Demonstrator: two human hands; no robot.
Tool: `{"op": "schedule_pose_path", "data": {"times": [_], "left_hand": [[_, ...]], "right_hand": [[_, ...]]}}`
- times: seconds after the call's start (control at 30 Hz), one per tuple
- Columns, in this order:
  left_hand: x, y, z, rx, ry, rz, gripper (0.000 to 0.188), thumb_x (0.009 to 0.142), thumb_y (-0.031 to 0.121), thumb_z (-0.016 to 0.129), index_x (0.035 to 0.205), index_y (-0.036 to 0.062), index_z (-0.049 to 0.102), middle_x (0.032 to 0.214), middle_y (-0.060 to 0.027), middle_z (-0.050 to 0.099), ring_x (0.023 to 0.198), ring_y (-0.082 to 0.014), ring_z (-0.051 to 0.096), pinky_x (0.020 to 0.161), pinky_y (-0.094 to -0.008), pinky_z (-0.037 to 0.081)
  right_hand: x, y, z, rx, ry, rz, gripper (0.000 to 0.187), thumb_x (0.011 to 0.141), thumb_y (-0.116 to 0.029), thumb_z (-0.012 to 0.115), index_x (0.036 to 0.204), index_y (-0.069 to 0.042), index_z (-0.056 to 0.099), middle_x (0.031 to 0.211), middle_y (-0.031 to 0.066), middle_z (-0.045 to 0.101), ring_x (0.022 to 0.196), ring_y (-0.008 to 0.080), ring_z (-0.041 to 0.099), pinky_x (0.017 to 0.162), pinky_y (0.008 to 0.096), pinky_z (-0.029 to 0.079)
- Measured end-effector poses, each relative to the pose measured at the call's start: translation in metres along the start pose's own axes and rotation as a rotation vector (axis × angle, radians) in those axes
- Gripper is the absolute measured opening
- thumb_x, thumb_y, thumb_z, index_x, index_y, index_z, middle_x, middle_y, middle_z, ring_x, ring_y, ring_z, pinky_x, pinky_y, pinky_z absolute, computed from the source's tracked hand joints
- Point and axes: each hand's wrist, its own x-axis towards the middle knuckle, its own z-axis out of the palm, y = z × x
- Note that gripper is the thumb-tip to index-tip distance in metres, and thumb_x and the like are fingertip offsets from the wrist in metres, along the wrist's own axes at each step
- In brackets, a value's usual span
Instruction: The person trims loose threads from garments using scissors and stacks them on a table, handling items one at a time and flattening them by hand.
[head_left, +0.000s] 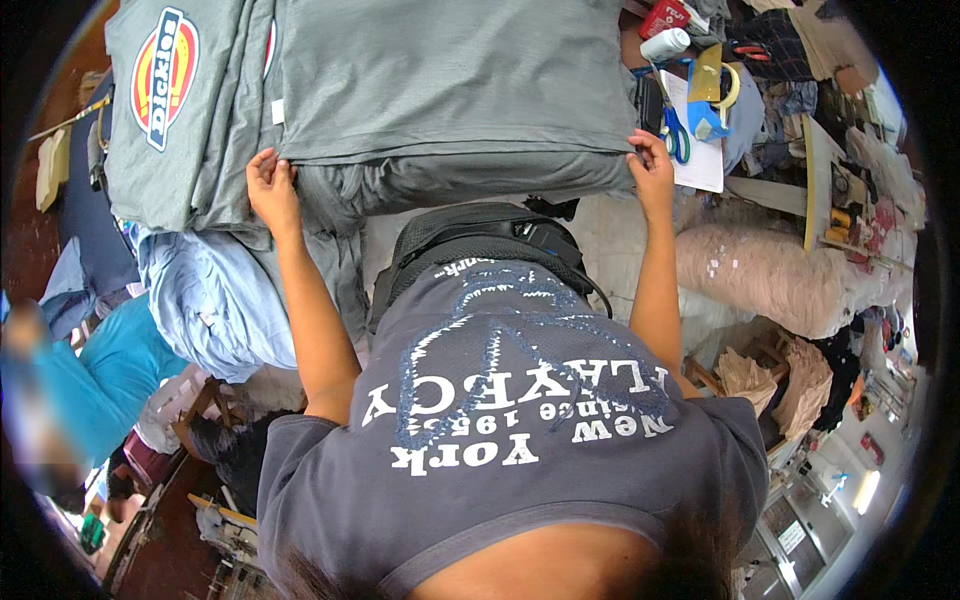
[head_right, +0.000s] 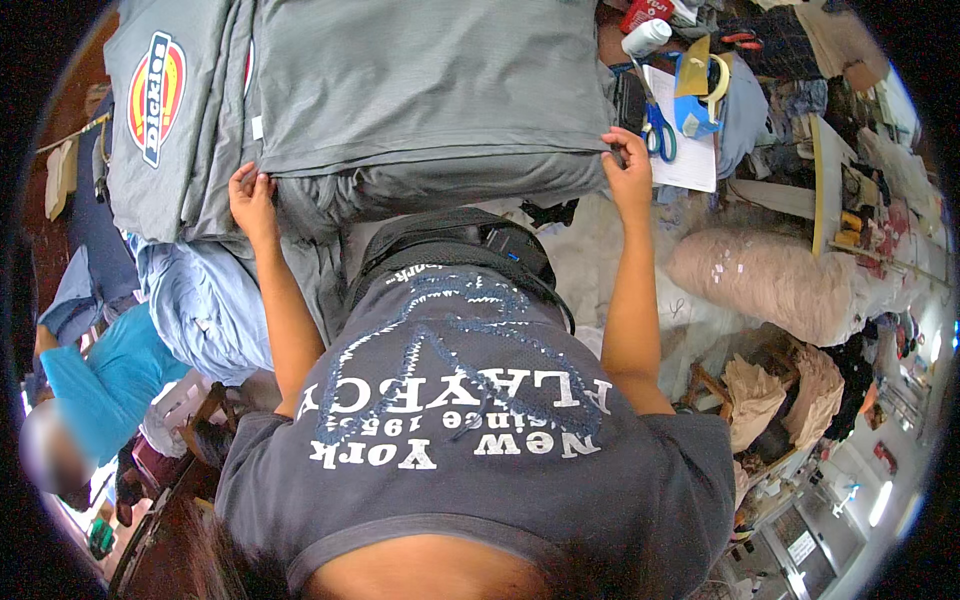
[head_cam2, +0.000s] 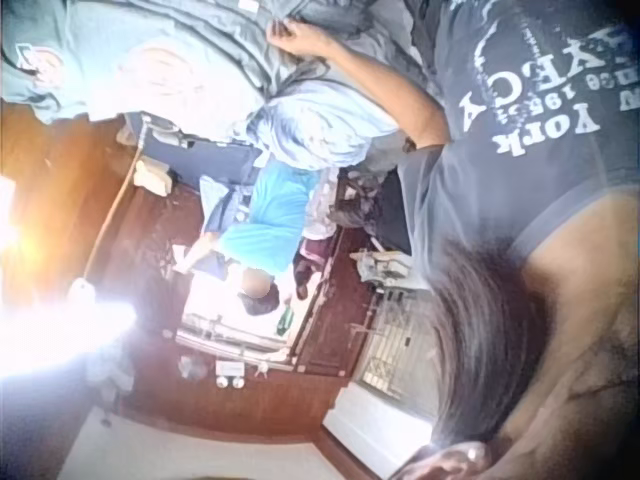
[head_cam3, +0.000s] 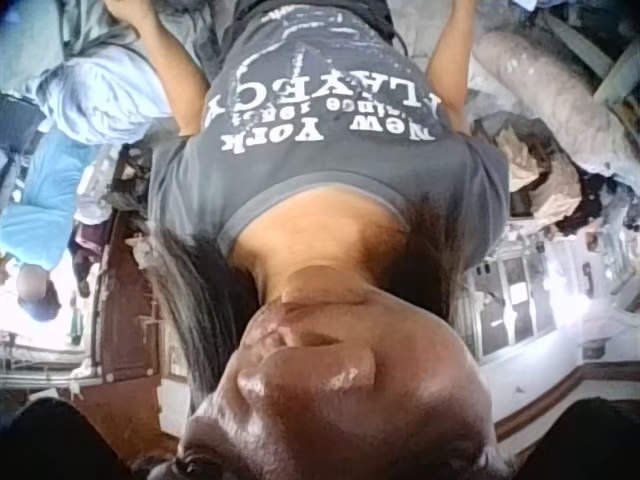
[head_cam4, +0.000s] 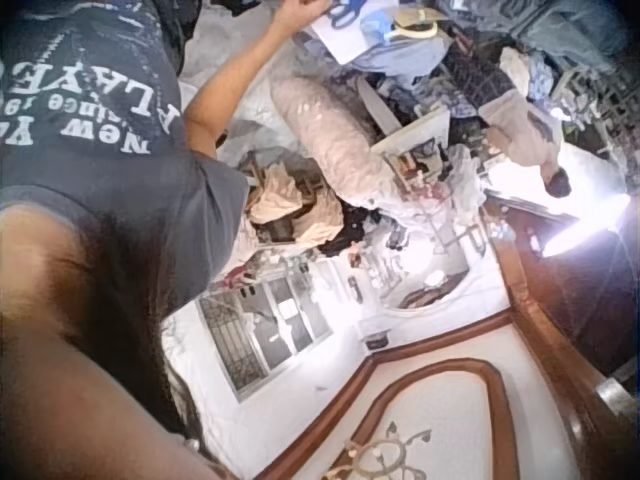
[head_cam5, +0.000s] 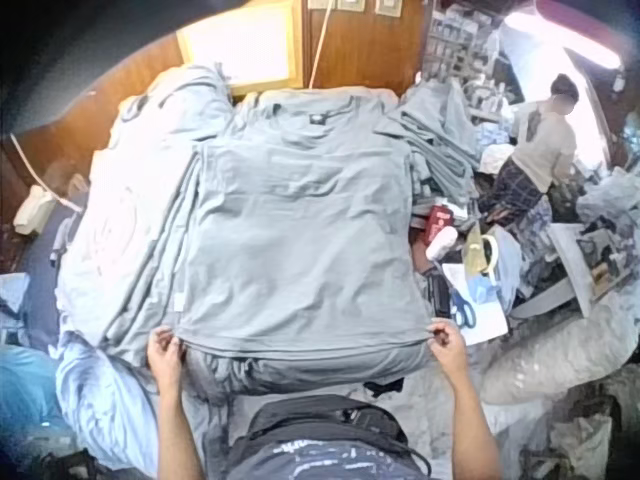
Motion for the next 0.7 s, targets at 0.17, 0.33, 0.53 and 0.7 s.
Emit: {"op": "schedule_pose_path", "data": {"times": [0.17, 0.33, 0.53, 0.7], "left_hand": [[-0.001, 0.005, -0.001, 0.174, -0.022, 0.042, 0.027, 0.08, -0.001, 0.049, 0.106, 0.0034, 0.049, 0.08, -0.005, 0.056, 0.067, -0.0092, 0.054, 0.06, -0.0203, 0.044], [0.003, 0.033, -0.014, 0.086, -0.124, -0.062, 0.018, 0.08, 0.006, 0.048, 0.096, 0.0039, 0.057, 0.063, 0.0008, 0.051, 0.052, -0.0047, 0.047, 0.048, -0.0169, 0.038], [0.003, 0.073, -0.029, 0.084, -0.261, -0.334, 0.018, 0.078, 0.01, 0.051, 0.089, -0.0007, 0.06, 0.056, 0.0034, 0.045, 0.045, -0.0026, 0.037, 0.041, -0.0153, 0.031], [0.03, 0.047, -0.005, -0.119, -0.308, -0.365, 0.028, 0.082, 0.01, 0.053, 0.105, -0.0064, 0.05, 0.089, -0.0125, 0.059, 0.081, -0.0186, 0.061, 0.07, -0.0217, 0.048]], "right_hand": [[0.006, -0.006, -0.001, -0.011, -0.027, 0.041, 0.025, 0.073, 0.004, 0.053, 0.095, -0.005, 0.055, 0.107, 0.0054, 0.052, 0.097, 0.0136, 0.048, 0.084, 0.0245, 0.036], [0.02, -0.034, -0.01, 0.429, 0.082, -0.059, 0.019, 0.077, 0.004, 0.05, 0.095, -0.002, 0.053, 0.105, 0.0091, 0.054, 0.093, 0.0141, 0.049, 0.085, 0.0255, 0.035], [0.035, -0.03, -0.035, 0.489, 0.094, 0.098, 0.018, 0.078, -0.003, 0.054, 0.095, -0.003, 0.051, 0.082, 0.0027, 0.054, 0.074, 0.0083, 0.047, 0.068, 0.02, 0.036], [0.067, -0.021, -0.008, 0.296, 0.191, 0.279, 0.02, 0.077, -0.01, 0.059, 0.096, -0.005, 0.053, 0.069, -0.0037, 0.053, 0.061, 0.0047, 0.046, 0.057, 0.0178, 0.035]]}}
